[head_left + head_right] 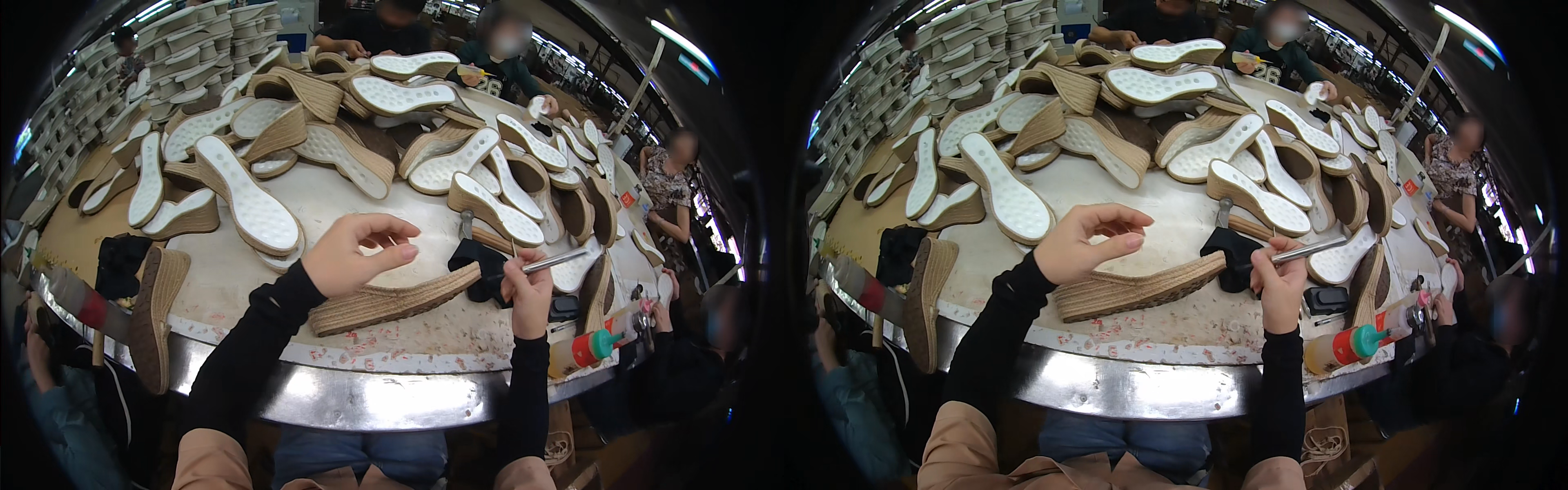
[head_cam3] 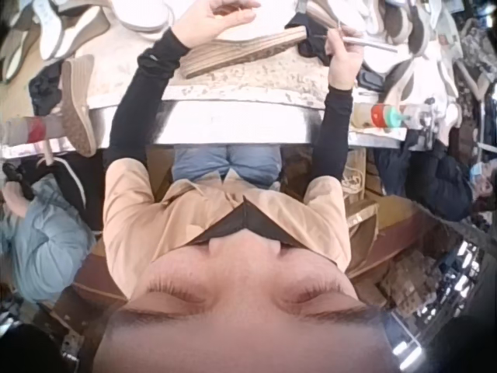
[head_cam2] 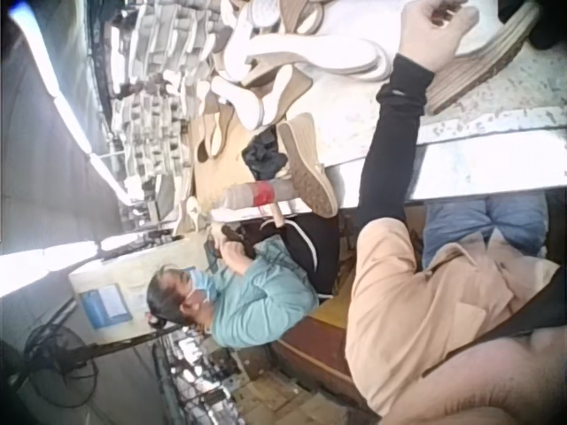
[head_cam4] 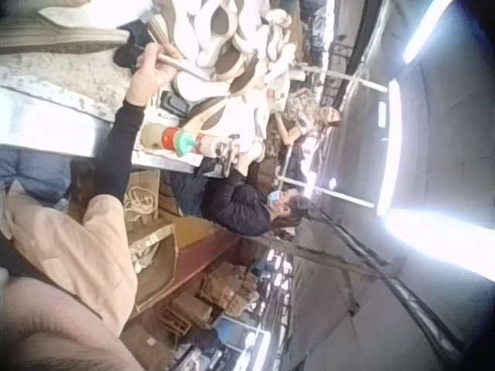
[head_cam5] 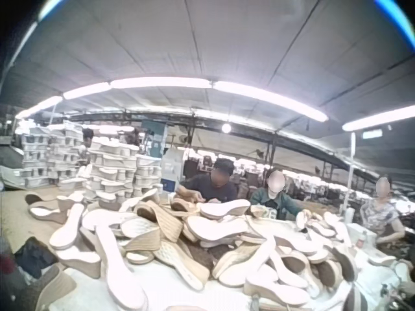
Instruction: The person uses a metal awl to stitch the edge of a woven shoe sole. They repeatedly pierce the sole and pull thread through, working along the perimeter. The person handles multiple soles, setting some aside and picking up others to continue stitching.
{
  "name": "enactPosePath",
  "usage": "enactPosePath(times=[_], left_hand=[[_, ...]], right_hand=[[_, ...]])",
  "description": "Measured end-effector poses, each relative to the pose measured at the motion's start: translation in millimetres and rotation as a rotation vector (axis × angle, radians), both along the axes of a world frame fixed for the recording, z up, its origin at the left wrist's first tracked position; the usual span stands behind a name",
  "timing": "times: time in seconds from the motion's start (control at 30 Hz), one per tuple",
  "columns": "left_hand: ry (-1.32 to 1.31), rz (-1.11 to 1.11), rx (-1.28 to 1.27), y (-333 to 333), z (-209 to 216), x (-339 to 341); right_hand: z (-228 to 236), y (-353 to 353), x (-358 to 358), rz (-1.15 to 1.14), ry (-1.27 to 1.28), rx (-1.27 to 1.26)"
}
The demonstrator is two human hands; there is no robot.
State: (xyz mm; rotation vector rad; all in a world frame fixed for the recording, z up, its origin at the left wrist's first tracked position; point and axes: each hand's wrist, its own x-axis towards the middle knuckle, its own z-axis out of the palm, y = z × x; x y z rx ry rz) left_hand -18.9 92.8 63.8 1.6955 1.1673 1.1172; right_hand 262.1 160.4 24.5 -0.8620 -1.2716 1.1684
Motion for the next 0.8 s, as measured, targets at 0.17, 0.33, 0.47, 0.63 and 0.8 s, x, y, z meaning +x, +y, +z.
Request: enactPosePath(times=[0.17, 0.33, 0.47, 0.63, 0.8], left_hand=[[0.283, -0.054, 0.088, -35, 0, -23], [0.362, 0.093, 0.203, -74, -41, -36], [0.356, 0.342, 0.172, -94, -48, -8], [0.064, 0.346, 0.064, -98, -53, 33], [-0.030, 0.428, 0.122, -40, -52, 11]], right_hand=[[-24, 1, 15, -0.007, -0.537, 0.038], [-27, -2, -3, -0.308, -0.788, 0.398], [-30, 1, 0, -0.325, -0.562, 0.349], [-39, -22, -14, -0.298, -0.329, 0.387], [-43, -64, -14, -0.292, -0.353, 0.398]])
